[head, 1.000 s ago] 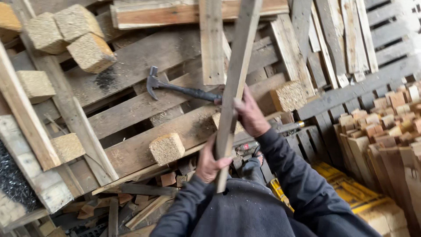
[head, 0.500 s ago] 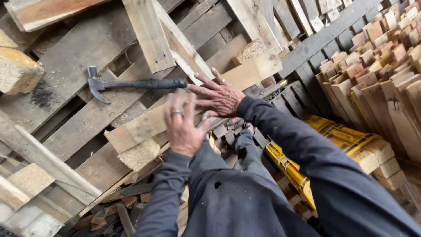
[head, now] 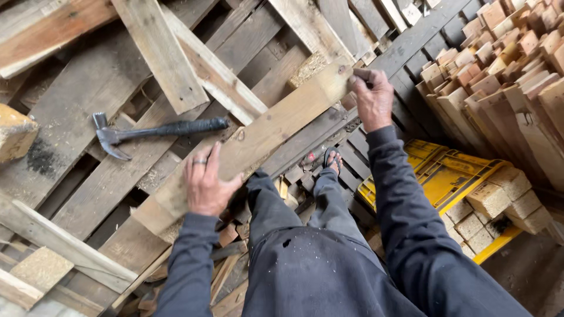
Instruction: The person repeatedly picks up nails from a wooden box and hammers them into small wooden blocks placed on a workbench. The person uses a hammer to drive nails into the wood, then moves the blocks aside and repeats the process with new blocks.
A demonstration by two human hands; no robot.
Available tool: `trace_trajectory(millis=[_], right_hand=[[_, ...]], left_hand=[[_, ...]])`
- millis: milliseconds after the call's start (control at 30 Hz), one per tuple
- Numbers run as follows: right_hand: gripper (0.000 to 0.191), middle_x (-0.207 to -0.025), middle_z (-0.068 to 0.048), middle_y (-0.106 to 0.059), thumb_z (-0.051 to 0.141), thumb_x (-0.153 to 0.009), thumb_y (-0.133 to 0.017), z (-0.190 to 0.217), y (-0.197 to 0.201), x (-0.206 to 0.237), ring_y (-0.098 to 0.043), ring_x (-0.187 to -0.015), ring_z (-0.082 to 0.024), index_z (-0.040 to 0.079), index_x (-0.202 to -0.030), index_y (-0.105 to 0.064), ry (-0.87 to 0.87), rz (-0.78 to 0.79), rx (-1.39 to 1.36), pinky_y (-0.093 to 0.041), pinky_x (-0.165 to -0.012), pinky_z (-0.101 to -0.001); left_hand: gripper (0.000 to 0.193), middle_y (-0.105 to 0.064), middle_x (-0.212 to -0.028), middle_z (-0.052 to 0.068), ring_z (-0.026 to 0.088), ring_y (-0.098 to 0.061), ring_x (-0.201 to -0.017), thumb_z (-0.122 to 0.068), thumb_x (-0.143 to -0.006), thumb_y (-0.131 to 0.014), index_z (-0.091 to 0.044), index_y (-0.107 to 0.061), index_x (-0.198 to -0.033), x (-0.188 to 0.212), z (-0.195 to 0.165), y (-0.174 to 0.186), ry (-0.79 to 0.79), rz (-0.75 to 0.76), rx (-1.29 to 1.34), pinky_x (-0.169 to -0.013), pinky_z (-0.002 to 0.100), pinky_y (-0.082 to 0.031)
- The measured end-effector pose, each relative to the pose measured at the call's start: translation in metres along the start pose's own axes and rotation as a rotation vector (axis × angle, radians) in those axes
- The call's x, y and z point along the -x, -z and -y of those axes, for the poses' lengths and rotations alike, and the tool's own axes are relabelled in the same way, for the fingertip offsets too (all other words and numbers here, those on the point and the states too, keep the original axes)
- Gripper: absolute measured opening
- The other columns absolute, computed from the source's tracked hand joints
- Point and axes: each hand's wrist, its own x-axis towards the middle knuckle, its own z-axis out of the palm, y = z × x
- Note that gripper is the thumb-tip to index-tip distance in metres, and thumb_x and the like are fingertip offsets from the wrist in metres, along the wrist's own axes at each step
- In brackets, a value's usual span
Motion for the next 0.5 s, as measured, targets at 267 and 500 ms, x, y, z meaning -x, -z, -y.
trace_trajectory(millis=[267, 500], right_hand=[[0.01, -0.101, -0.001, -0.073, 0.008, -0.098, -0.073, -0.015, -0.018, -0.026, -0.071, -0.09, -0.01, 0.002, -0.106, -0.074, -0.094, 0.214, 0.001, -0.062, -0.08, -0.0254], [0.05, -0.126, -0.009, -0.064, 0.018, -0.099, -0.071, -0.068, -0.013, -0.007, -0.061, -0.112, -0.016, 0.007, -0.146, -0.059, -0.016, 0.3, -0.262, -0.055, -0.097, -0.0301]], left_hand=[[0.091, -0.057, -0.14, 0.015, 0.036, -0.051, -0.132, -0.035, -0.069, -0.092, -0.004, -0.056, -0.146, 0.04, -0.045, -0.017, 0.263, -0.091, 0.021, -0.117, 0.058, -0.035], [0.102, -0.033, -0.16, 0.025, 0.042, -0.025, -0.15, -0.045, -0.068, -0.096, -0.006, -0.049, -0.15, -0.016, -0.081, -0.047, 0.118, -0.183, -0.019, -0.125, 0.058, -0.024]])
